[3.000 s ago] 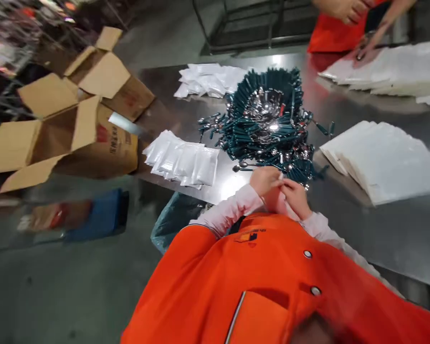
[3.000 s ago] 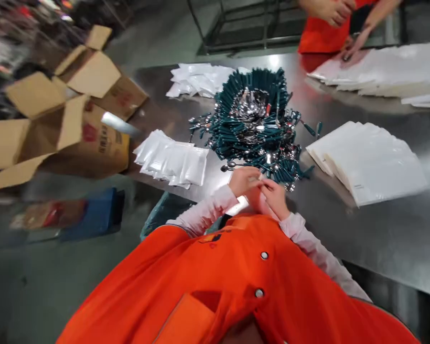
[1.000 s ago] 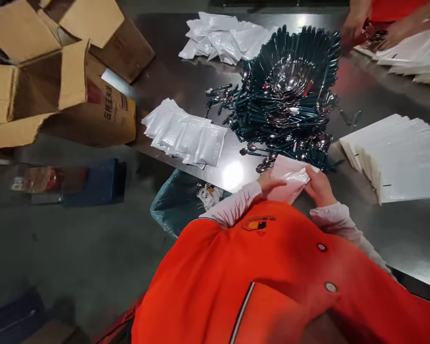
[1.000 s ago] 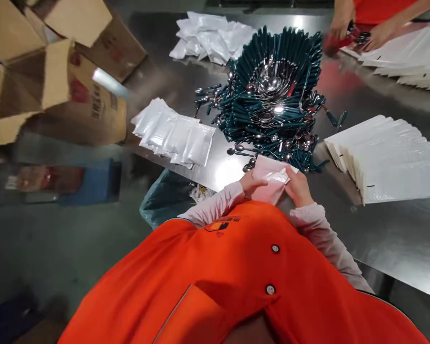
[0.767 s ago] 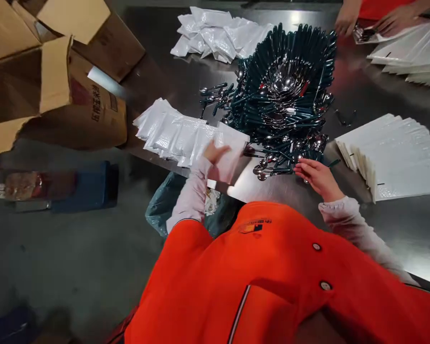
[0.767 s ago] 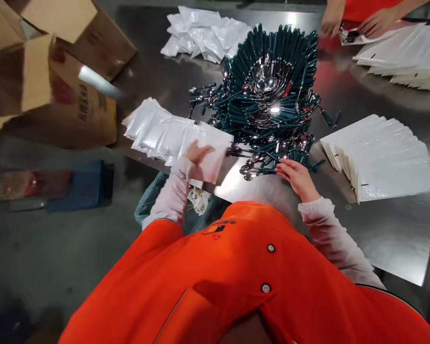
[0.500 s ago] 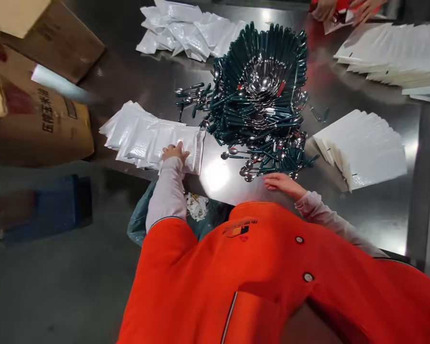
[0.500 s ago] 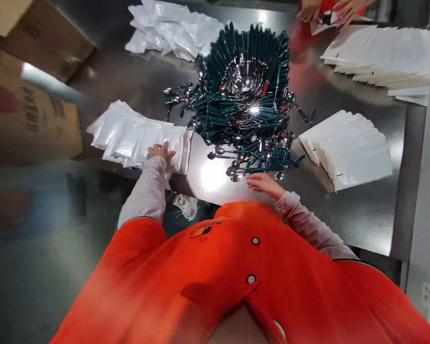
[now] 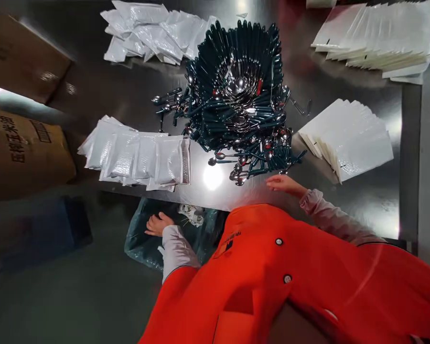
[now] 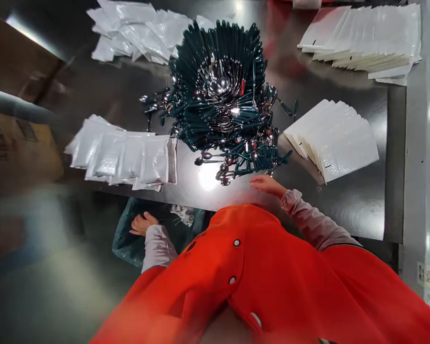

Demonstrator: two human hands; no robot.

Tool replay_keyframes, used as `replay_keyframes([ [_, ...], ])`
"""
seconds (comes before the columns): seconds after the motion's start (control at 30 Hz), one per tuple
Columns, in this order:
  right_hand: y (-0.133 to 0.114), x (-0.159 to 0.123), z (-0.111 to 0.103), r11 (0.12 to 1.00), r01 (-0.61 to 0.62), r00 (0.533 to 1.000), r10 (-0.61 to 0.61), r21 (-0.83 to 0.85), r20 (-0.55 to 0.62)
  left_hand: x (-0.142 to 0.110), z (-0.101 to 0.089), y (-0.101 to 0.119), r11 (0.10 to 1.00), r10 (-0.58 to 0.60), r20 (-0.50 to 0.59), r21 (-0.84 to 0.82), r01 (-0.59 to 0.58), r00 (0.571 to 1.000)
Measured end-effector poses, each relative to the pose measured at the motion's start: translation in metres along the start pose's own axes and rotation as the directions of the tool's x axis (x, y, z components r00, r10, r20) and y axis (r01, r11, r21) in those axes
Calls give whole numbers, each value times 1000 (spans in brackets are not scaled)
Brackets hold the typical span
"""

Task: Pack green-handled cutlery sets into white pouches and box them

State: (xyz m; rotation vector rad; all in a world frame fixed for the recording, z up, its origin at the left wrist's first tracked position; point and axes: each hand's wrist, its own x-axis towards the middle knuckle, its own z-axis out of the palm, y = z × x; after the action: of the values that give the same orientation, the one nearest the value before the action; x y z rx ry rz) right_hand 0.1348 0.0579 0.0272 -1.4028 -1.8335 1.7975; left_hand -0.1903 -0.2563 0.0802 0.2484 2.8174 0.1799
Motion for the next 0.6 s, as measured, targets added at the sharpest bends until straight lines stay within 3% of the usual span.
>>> replay_keyframes([
  [0.13,-44,71,-13,974,186,983,-183,-130,31,18,10,34,996,62,-118,-63,-69,991],
  [0.27,-111,147,-16,835,453,880,-474,-314,7,41,45,91,950,157,-170,-243,-196,973],
  [0.33,-143,179,-13,735,532,819,-573,-422,33,49,62,120,866,238,-234,-387,-315,942],
  [0.43,-183,222,-5,598,538,777,-625,-594,74,64,79,167,655,310,-314,-614,-441,898],
  [0.5,-205,249,0,514,509,766,-636,-690,92,83,80,201,530,279,-262,-761,-375,924],
  [0.6,-232,282,8,348,489,739,-652,-800,169,125,66,252,372,147,7,-927,-49,989],
])
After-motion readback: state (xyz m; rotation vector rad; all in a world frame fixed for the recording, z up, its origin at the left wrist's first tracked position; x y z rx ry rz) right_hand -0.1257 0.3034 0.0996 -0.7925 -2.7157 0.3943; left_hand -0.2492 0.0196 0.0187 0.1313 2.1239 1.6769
